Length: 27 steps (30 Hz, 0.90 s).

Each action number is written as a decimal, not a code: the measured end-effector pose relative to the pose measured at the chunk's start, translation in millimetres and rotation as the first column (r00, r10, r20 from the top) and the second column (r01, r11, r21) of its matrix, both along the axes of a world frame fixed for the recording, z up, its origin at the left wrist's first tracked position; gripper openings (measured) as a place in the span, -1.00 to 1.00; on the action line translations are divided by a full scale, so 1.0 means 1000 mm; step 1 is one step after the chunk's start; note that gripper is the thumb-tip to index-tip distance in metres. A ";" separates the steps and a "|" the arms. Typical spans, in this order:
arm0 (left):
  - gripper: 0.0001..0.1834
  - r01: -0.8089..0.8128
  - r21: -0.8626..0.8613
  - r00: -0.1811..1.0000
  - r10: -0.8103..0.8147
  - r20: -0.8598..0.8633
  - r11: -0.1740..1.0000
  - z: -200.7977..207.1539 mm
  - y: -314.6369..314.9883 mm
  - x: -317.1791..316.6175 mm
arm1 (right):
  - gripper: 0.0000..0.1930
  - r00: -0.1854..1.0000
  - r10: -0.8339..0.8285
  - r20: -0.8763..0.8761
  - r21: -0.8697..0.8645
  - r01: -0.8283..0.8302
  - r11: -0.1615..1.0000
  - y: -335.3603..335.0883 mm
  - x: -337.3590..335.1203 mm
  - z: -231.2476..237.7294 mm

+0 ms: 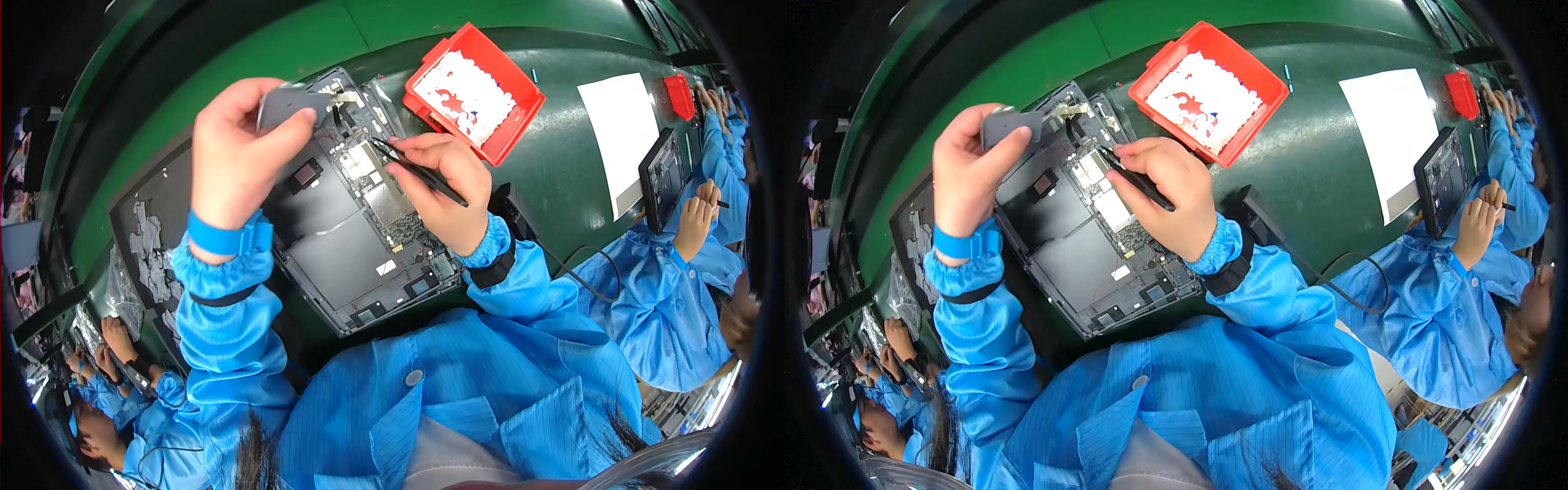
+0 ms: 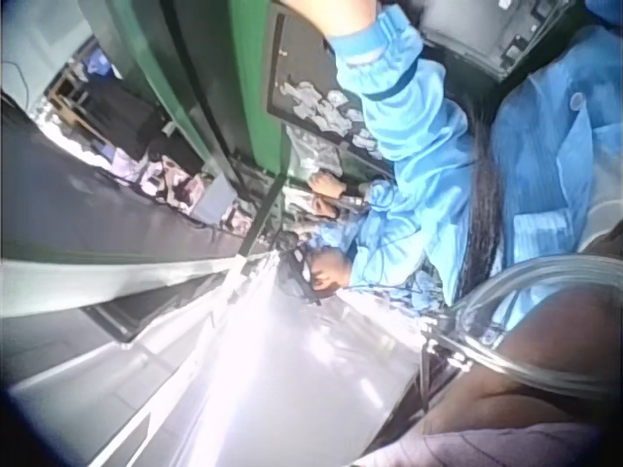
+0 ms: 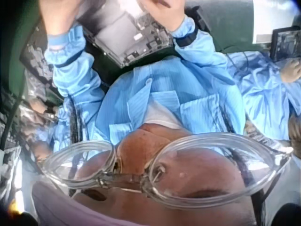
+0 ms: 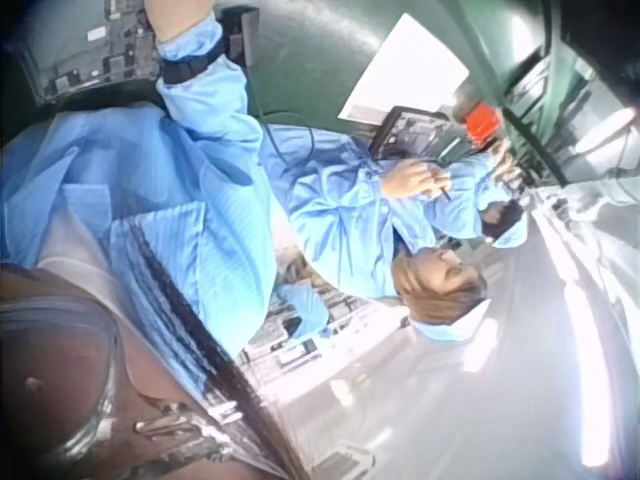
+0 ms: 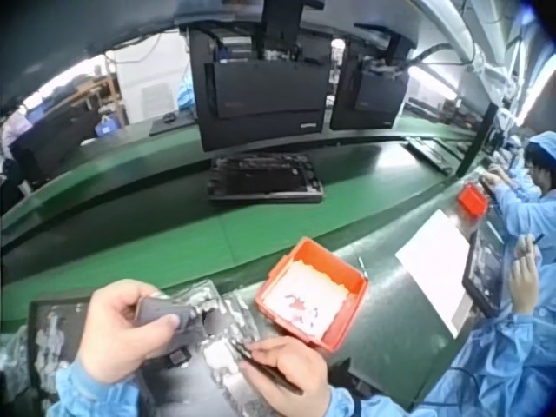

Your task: The person assembles internal components of a tablet by placing a motherboard, ribbon cable, and plastic components into a tablet housing, using tweezers for precise placement.

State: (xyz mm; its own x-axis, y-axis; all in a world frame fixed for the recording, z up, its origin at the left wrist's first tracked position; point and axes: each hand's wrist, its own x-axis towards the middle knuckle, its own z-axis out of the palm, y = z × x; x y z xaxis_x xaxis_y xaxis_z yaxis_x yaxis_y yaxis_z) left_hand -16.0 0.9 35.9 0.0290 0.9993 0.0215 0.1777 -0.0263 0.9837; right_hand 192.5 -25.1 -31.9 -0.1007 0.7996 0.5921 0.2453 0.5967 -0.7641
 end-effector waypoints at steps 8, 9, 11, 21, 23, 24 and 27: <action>-0.86 0.064 -0.132 0.937 -0.014 0.349 0.989 -0.018 0.005 0.026 | -0.74 0.879 -0.078 -0.471 -0.312 -0.083 0.946 -0.012 -0.001 0.007; -0.86 0.074 -0.143 0.942 -0.023 0.334 0.987 -0.018 0.005 0.026 | -0.74 0.909 -0.049 -0.414 -0.323 -0.096 0.942 -0.013 0.006 0.009; -0.86 0.078 -0.163 0.947 -0.022 0.320 0.984 -0.018 0.006 0.026 | -0.75 0.860 -0.087 -0.503 -0.364 -0.119 0.924 -0.012 0.007 0.016; -0.83 0.078 -0.196 0.958 -0.020 0.285 0.977 -0.020 0.003 0.029 | -0.79 0.732 -0.193 -0.654 -0.460 -0.181 0.869 -0.009 0.012 0.027; -0.83 0.077 -0.189 0.958 -0.020 0.285 0.979 -0.019 0.002 0.028 | -0.80 0.735 -0.193 -0.650 -0.474 -0.193 0.859 -0.010 0.012 0.029; -0.82 0.068 -0.187 0.959 -0.013 0.283 0.980 -0.020 0.002 0.028 | -0.80 0.736 -0.205 -0.646 -0.490 -0.194 0.850 -0.009 0.012 0.029; -0.82 0.060 -0.185 0.962 -0.007 0.274 0.981 -0.020 0.002 0.029 | -0.81 0.739 -0.222 -0.636 -0.521 -0.198 0.830 -0.009 0.012 0.029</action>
State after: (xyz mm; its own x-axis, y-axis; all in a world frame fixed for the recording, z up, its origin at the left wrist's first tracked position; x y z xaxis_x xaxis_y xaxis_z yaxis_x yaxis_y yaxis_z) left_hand 12.9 3.4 16.3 0.0824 0.9842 -0.1567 -0.0938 0.1642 0.9820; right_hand 204.9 -34.5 -3.1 0.1480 0.9889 -0.0154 -0.4289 0.0501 -0.9020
